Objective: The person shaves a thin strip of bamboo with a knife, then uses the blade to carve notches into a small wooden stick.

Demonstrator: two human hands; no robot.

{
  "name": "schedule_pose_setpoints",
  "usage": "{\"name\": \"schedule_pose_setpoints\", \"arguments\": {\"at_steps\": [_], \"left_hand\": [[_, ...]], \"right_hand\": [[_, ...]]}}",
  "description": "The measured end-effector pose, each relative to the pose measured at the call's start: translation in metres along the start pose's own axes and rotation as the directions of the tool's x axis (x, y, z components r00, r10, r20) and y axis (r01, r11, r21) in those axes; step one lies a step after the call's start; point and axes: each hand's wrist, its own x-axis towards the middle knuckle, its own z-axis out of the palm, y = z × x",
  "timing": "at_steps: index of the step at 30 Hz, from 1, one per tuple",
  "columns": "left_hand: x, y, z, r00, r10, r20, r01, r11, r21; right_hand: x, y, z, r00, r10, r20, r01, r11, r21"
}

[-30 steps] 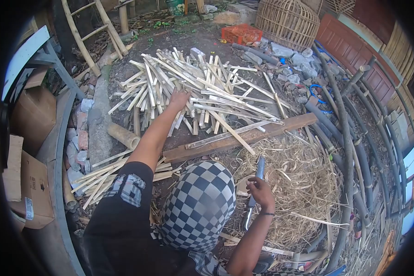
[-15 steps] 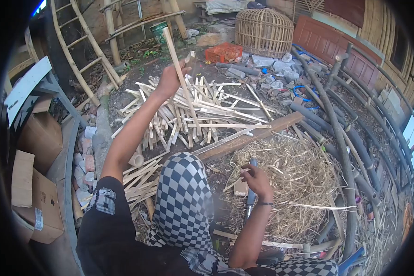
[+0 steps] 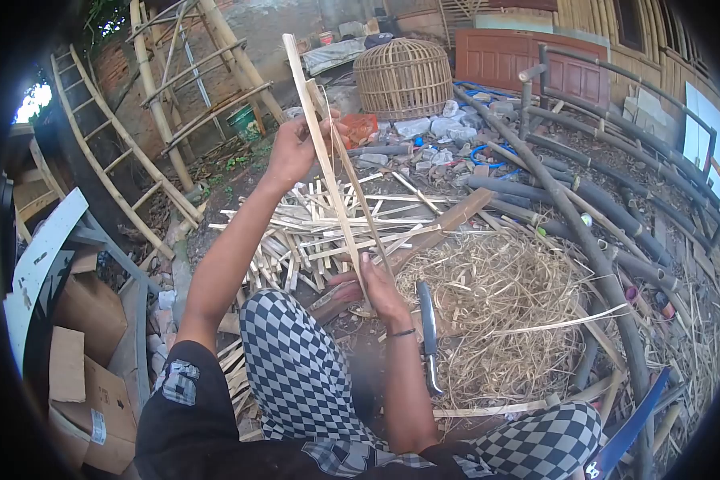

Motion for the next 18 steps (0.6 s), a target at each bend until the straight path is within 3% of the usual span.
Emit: {"name": "schedule_pose_setpoints", "arguments": {"at_steps": [1, 3, 6, 9, 12, 13, 15, 17, 18], "left_hand": [[0.000, 0.002, 0.006, 0.998, -0.051, -0.021, 0.050, 0.999, -0.019], [0.002, -0.010, 0.009, 0.999, -0.043, -0.009, 0.043, 0.999, -0.022], [0.003, -0.026, 0.017, 0.989, -0.081, -0.127, 0.059, 0.983, -0.172], [0.000, -0.055, 0.012, 0.986, -0.134, -0.104, 0.117, 0.981, -0.156], [-0.005, -0.059, 0.011, 0.962, -0.218, -0.162, 0.192, 0.968, -0.162], [-0.008, -0.065, 0.007, 0.947, -0.263, -0.183, 0.228, 0.955, -0.191], [-0.012, -0.076, 0.003, 0.939, -0.274, -0.207, 0.243, 0.956, -0.163], [-0.012, -0.083, -0.001, 0.954, -0.231, -0.193, 0.242, 0.970, 0.033], [-0.008, -0.098, -0.008, 0.967, -0.137, -0.216, 0.177, 0.968, 0.178]], "right_hand": [[-0.003, -0.005, 0.003, 1.000, -0.005, -0.006, 0.005, 1.000, 0.005], [-0.004, -0.010, 0.011, 0.989, -0.007, 0.149, 0.001, 0.999, 0.041], [-0.004, -0.010, 0.007, 0.997, -0.060, 0.038, 0.060, 0.998, -0.008], [-0.009, -0.011, -0.004, 0.989, -0.107, -0.106, 0.100, 0.993, -0.070], [-0.020, -0.023, -0.025, 0.976, -0.206, -0.063, 0.214, 0.961, 0.176], [-0.019, -0.026, -0.027, 0.978, -0.197, -0.064, 0.206, 0.963, 0.175], [-0.017, -0.030, -0.033, 0.890, -0.283, -0.358, 0.325, 0.944, 0.062], [-0.023, -0.031, -0.048, 0.859, -0.321, -0.400, 0.303, 0.947, -0.110], [-0.031, -0.041, -0.044, 0.818, -0.345, -0.460, 0.350, 0.934, -0.078]]}}
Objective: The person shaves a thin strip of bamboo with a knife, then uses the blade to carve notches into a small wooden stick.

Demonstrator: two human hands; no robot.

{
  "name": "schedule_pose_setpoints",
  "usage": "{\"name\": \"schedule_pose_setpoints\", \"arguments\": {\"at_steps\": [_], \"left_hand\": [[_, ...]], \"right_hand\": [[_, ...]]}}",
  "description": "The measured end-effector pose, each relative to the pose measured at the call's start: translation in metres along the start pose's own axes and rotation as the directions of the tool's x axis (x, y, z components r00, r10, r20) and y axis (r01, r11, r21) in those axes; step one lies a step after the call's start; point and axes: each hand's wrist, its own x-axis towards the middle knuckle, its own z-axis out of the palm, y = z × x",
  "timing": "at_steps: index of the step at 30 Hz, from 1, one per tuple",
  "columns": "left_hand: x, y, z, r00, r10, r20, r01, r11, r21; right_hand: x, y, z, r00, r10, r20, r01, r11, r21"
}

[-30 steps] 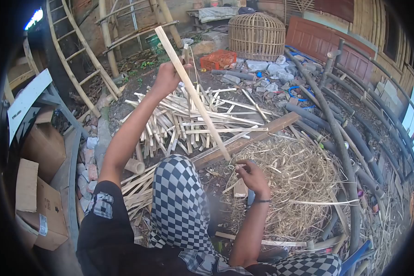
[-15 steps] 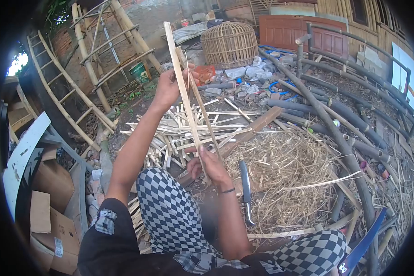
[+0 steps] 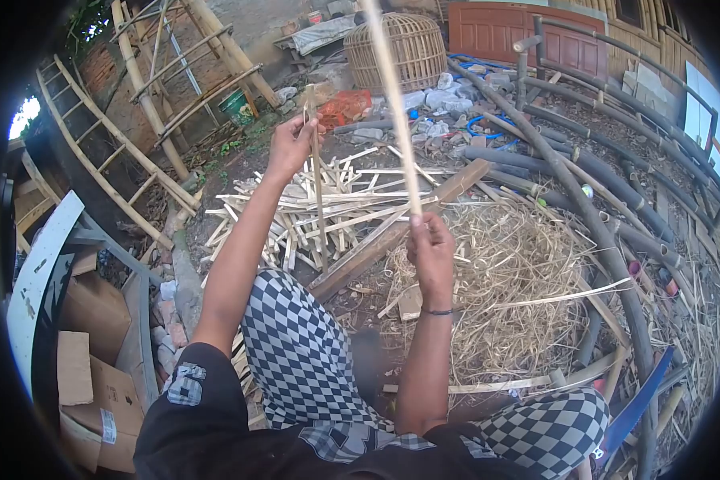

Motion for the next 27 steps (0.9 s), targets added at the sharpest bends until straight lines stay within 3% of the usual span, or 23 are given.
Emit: {"name": "schedule_pose_setpoints", "arguments": {"at_steps": [1, 2, 3, 4, 6, 7, 9, 10, 12, 14, 16, 17, 18, 19, 21, 23, 25, 26, 27], "left_hand": [[0.007, -0.009, -0.008, 1.000, -0.011, -0.002, 0.011, 1.000, 0.000], [0.012, -0.017, -0.019, 0.992, -0.085, -0.093, 0.084, 0.996, -0.015], [0.014, -0.028, -0.032, 0.969, -0.160, -0.186, 0.156, 0.987, -0.036], [0.015, -0.041, -0.045, 0.958, -0.225, -0.175, 0.181, 0.955, -0.236], [0.008, -0.049, -0.057, 0.969, -0.223, -0.102, 0.151, 0.870, -0.469], [0.006, -0.050, -0.058, 0.976, -0.211, -0.061, 0.145, 0.827, -0.543], [0.004, -0.043, -0.055, 0.981, -0.190, -0.028, 0.142, 0.815, -0.563], [0.003, -0.037, -0.053, 0.985, -0.170, -0.001, 0.138, 0.801, -0.583], [0.003, -0.024, -0.053, 0.989, -0.148, 0.017, 0.131, 0.808, -0.575], [0.003, -0.010, -0.053, 0.992, -0.125, 0.023, 0.118, 0.834, -0.539], [0.004, -0.001, -0.054, 0.990, -0.141, 0.003, 0.121, 0.841, -0.528], [0.005, 0.004, -0.055, 0.989, -0.148, -0.025, 0.114, 0.848, -0.517], [0.004, 0.009, -0.055, 0.982, -0.180, -0.061, 0.121, 0.840, -0.529], [0.004, 0.007, -0.055, 0.981, -0.183, -0.058, 0.125, 0.838, -0.530], [0.007, 0.001, -0.060, 0.960, -0.244, -0.135, 0.142, 0.844, -0.517], [0.009, -0.006, -0.063, 0.953, -0.267, -0.142, 0.156, 0.837, -0.525], [0.008, -0.012, -0.065, 0.908, -0.353, -0.225, 0.199, 0.837, -0.510], [0.010, -0.020, -0.069, 0.904, -0.362, -0.227, 0.201, 0.829, -0.522], [0.012, -0.027, -0.071, 0.903, -0.368, -0.221, 0.207, 0.825, -0.526]], "right_hand": [[0.000, -0.008, -0.008, 0.998, -0.054, -0.011, 0.055, 0.984, 0.170], [-0.004, -0.020, -0.018, 0.984, -0.175, -0.042, 0.176, 0.879, 0.444], [-0.004, -0.030, -0.036, 0.954, -0.269, -0.132, 0.299, 0.820, 0.488], [0.000, -0.040, -0.057, 0.908, -0.354, -0.225, 0.419, 0.744, 0.521], [0.003, -0.054, -0.090, 0.729, -0.260, -0.633, 0.551, 0.772, 0.318], [0.006, -0.050, -0.094, 0.726, -0.257, -0.638, 0.553, 0.769, 0.321], [0.014, -0.041, -0.100, 0.448, -0.127, -0.885, 0.543, 0.825, 0.156], [0.017, -0.027, -0.096, 0.431, -0.107, -0.896, 0.515, 0.845, 0.147], [0.026, 0.010, -0.080, 0.511, -0.045, -0.858, 0.373, 0.911, 0.175], [0.031, 0.057, -0.065, 0.727, 0.042, -0.685, 0.183, 0.950, 0.253], [0.031, 0.084, -0.049, 0.902, 0.180, -0.393, -0.163, 0.984, 0.075], [0.029, 0.096, -0.043, 0.943, 0.241, -0.230, -0.277, 0.951, -0.138], [0.028, 0.101, -0.038, 0.955, 0.272, -0.116, -0.295, 0.897, -0.328], [0.028, 0.110, -0.037, 0.954, 0.275, -0.119, -0.299, 0.896, -0.328], [0.028, 0.122, -0.036, 0.973, 0.131, -0.188, -0.211, 0.835, -0.509], [0.034, 0.117, -0.048, 0.978, 0.138, -0.158, -0.201, 0.837, -0.509], [0.033, 0.092, -0.049, 0.983, 0.142, -0.116, -0.177, 0.902, -0.394], [0.025, 0.064, -0.041, 0.960, 0.269, -0.074, -0.279, 0.930, -0.238], [0.025, 0.060, -0.051, 0.952, 0.296, 0.082, -0.280, 0.946, -0.160]]}}
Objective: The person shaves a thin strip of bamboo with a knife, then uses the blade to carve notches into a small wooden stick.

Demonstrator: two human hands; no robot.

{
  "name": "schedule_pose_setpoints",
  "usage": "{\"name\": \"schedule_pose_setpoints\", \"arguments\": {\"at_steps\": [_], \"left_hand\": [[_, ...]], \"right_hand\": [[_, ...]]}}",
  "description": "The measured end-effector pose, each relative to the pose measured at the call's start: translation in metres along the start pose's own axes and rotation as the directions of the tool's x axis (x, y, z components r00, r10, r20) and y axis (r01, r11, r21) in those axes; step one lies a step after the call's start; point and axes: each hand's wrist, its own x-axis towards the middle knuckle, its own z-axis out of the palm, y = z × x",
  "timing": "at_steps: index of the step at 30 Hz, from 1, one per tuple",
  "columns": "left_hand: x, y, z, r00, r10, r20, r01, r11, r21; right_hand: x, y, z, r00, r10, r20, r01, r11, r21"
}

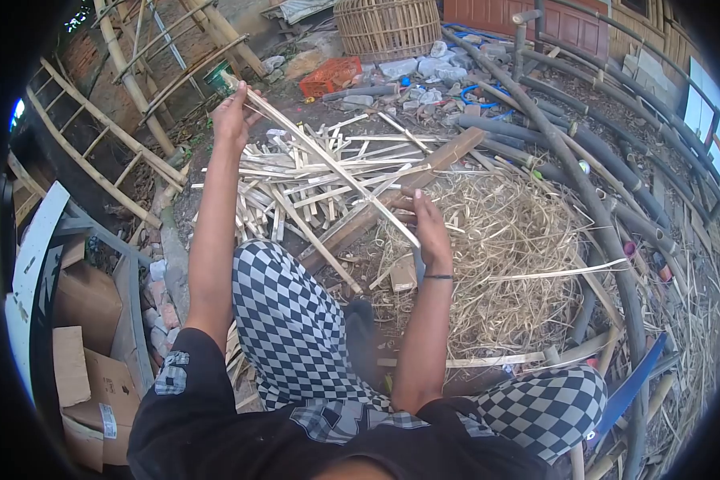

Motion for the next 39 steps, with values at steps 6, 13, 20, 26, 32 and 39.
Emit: {"name": "schedule_pose_setpoints", "arguments": {"at_steps": [6, 13, 20, 26, 32, 39], "left_hand": [[0.014, -0.017, -0.015, 0.991, -0.036, -0.132, 0.030, 0.998, -0.047], [0.010, -0.022, -0.017, 0.993, -0.106, 0.054, 0.111, 0.986, -0.121], [-0.002, -0.012, -0.004, 0.907, -0.028, 0.421, 0.154, 0.951, -0.269], [-0.006, -0.006, 0.005, 0.884, 0.080, 0.460, 0.091, 0.937, -0.336], [-0.007, -0.001, 0.011, 0.936, 0.088, 0.341, 0.059, 0.915, -0.399], [-0.015, -0.002, 0.020, 0.921, -0.147, 0.361, 0.183, 0.981, -0.067]], "right_hand": [[-0.021, -0.020, -0.011, 0.943, -0.242, 0.230, 0.137, 0.909, 0.394], [-0.016, -0.027, -0.017, 0.989, -0.138, -0.056, 0.149, 0.892, 0.428], [-0.007, -0.005, -0.036, 0.982, -0.149, -0.115, 0.188, 0.795, 0.577], [-0.015, -0.013, -0.031, 0.982, -0.073, -0.175, 0.154, 0.845, 0.512], [-0.015, -0.017, -0.025, 0.956, -0.047, -0.289, 0.154, 0.920, 0.361], [-0.004, -0.001, -0.029, 0.947, -0.140, -0.290, 0.257, 0.871, 0.419]]}}
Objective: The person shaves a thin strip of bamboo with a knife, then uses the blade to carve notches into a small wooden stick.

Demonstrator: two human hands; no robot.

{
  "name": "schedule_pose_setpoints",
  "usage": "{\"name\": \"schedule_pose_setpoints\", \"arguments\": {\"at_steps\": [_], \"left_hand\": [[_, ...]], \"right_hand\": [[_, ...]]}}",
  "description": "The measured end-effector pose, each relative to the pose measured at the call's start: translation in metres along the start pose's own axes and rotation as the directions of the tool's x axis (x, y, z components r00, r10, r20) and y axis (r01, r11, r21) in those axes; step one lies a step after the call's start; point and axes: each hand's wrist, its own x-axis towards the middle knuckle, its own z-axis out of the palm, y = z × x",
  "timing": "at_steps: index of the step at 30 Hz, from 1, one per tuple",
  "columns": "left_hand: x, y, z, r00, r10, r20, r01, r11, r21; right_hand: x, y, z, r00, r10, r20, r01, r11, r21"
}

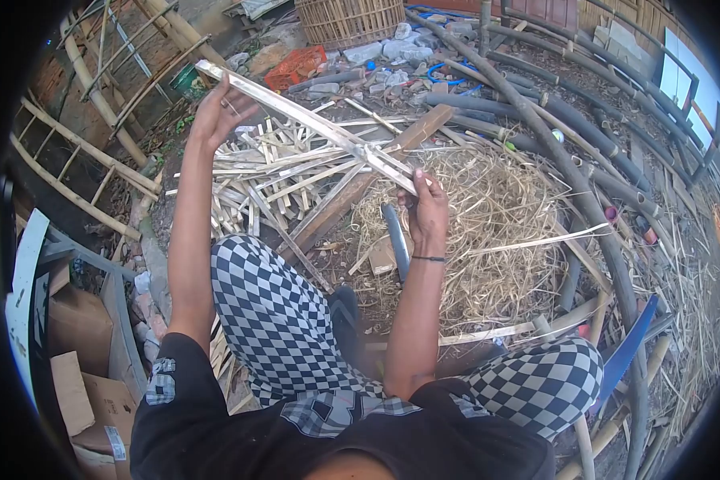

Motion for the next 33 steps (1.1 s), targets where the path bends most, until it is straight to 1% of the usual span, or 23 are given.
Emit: {"name": "schedule_pose_setpoints", "arguments": {"at_steps": [1, 2, 3, 4, 5, 6, 8, 9, 10, 11, 12, 13, 15, 16, 20, 22, 23, 25, 27, 29, 30, 31, 33], "left_hand": [[-0.005, 0.000, 0.006, 0.980, -0.197, -0.036, 0.200, 0.955, 0.218], [-0.001, -0.014, 0.000, 0.969, -0.246, -0.019, 0.227, 0.857, 0.462], [-0.006, -0.014, 0.009, 0.967, -0.255, -0.013, 0.232, 0.857, 0.460], [-0.017, -0.006, 0.026, 0.922, -0.382, 0.068, 0.172, 0.558, 0.812], [-0.028, 0.000, 0.046, 0.853, -0.516, 0.083, 0.001, 0.160, 0.987], [-0.039, 0.001, 0.068, 0.899, -0.423, 0.112, -0.124, -0.001, 0.992], [-0.053, -0.016, 0.095, 0.878, -0.102, 0.467, -0.442, 0.201, 0.874], [-0.066, -0.020, 0.119, 0.803, -0.016, 0.596, -0.561, 0.319, 0.764], [-0.082, -0.024, 0.138, 0.652, 0.112, 0.750, -0.727, 0.373, 0.576], [-0.092, -0.035, 0.148, 0.510, 0.162, 0.845, -0.832, 0.344, 0.436], [-0.103, -0.044, 0.156, 0.448, 0.154, 0.881, -0.873, 0.288, 0.394], [-0.109, -0.053, 0.163, 0.449, 0.158, 0.880, -0.872, 0.292, 0.393], [-0.116, -0.073, 0.170, 0.305, 0.156, 0.940, -0.944, 0.181, 0.276], [-0.114, -0.082, 0.169, 0.299, 0.170, 0.939, -0.950, 0.150, 0.275], [-0.103, -0.096, 0.168, 0.374, 0.190, 0.908, -0.915, 0.231, 0.329], [-0.097, -0.094, 0.168, 0.345, 0.291, 0.893, -0.928, 0.249, 0.277], [-0.094, -0.092, 0.166, 0.341, 0.293, 0.893, -0.929, 0.249, 0.273], [-0.092, -0.078, 0.164, 0.344, 0.258, 0.903, -0.919, 0.290, 0.267], [-0.092, -0.071, 0.166, 0.351, 0.206, 0.914, -0.917, 0.273, 0.291], [-0.092, -0.061, 0.174, 0.476, 0.413, 0.776, -0.857, 0.413, 0.306], [-0.083, -0.058, 0.170, 0.601, 0.348, 0.720, -0.775, 0.476, 0.417], [-0.075, -0.052, 0.167, 0.599, 0.357, 0.717, -0.777, 0.474, 0.413], [-0.060, -0.040, 0.160, 0.816, 0.312, 0.486, -0.498, 0.807, 0.318]], "right_hand": [[0.000, 0.001, 0.001, 1.000, 0.001, -0.011, -0.001, 1.000, -0.005], [0.001, 0.004, 0.002, 0.999, -0.011, -0.043, 0.012, 1.000, 0.025], [-0.001, 0.005, 0.007, 0.997, -0.023, -0.075, 0.028, 0.998, 0.056], [-0.006, 0.003, 0.014, 0.993, -0.056, -0.108, 0.062, 0.997, 0.052], [-0.008, 0.002, 0.021, 0.991, -0.063, -0.117, 0.070, 0.996, 0.051], [-0.009, 0.001, 0.028, 0.983, -0.087, -0.159, 0.092, 0.995, 0.024], [-0.015, -0.005, 0.042, 0.979, -0.104, -0.178, 0.098, 0.994, -0.047], [-0.017, -0.005, 0.049, 0.977, -0.107, -0.183, 0.099, 0.994, -0.053], [-0.019, -0.005, 0.056, 0.982, -0.115, -0.147, 0.111, 0.993, -0.036], [-0.022, -0.004, 0.063, 0.986, -0.123, -0.108, 0.121, 0.992, -0.019], [-0.027, -0.006, 0.070, 0.989, -0.099, -0.110, 0.094, 0.994, -0.050], [-0.029, -0.002, 0.073, 0.989, -0.100, -0.110, 0.094, 0.994, -0.056], [-0.031, 0.006, 0.076, 0.970, -0.205, -0.131, 0.192, 0.976, -0.105], [-0.034, 0.005, 0.077, 0.973, -0.191, -0.131, 0.168, 0.972, -0.166], [-0.035, -0.004, 0.078, 0.981, -0.132, -0.146, 0.099, 0.973, -0.210], [-0.038, -0.022, 0.080, 0.999, -0.053, 0.006, 0.054, 0.987, -0.153], [-0.038, -0.029, 0.078, 0.998, -0.057, 0.005, 0.057, 0.986, -0.154], [-0.038, -0.043, 0.071, 0.970, 0.025, 0.243, 0.014, 0.987, -0.159], [-0.037, -0.046, 0.061, 0.961, 0.042, 0.272, 0.033, 0.963, -0.268], [-0.039, -0.047, 0.052, 0.923, 0.026, 0.384, 0.047, 0.983, -0.179], [-0.038, -0.044, 0.041, 0.913, 0.052, 0.404, 0.006, 0.990, -0.140], [-0.037, -0.040, 0.032, 0.911, 0.050, 0.409, 0.012, 0.989, -0.147], [-0.033, -0.028, 0.013, 0.954, 0.270, 0.130, -0.128, 0.759, -0.639]]}}
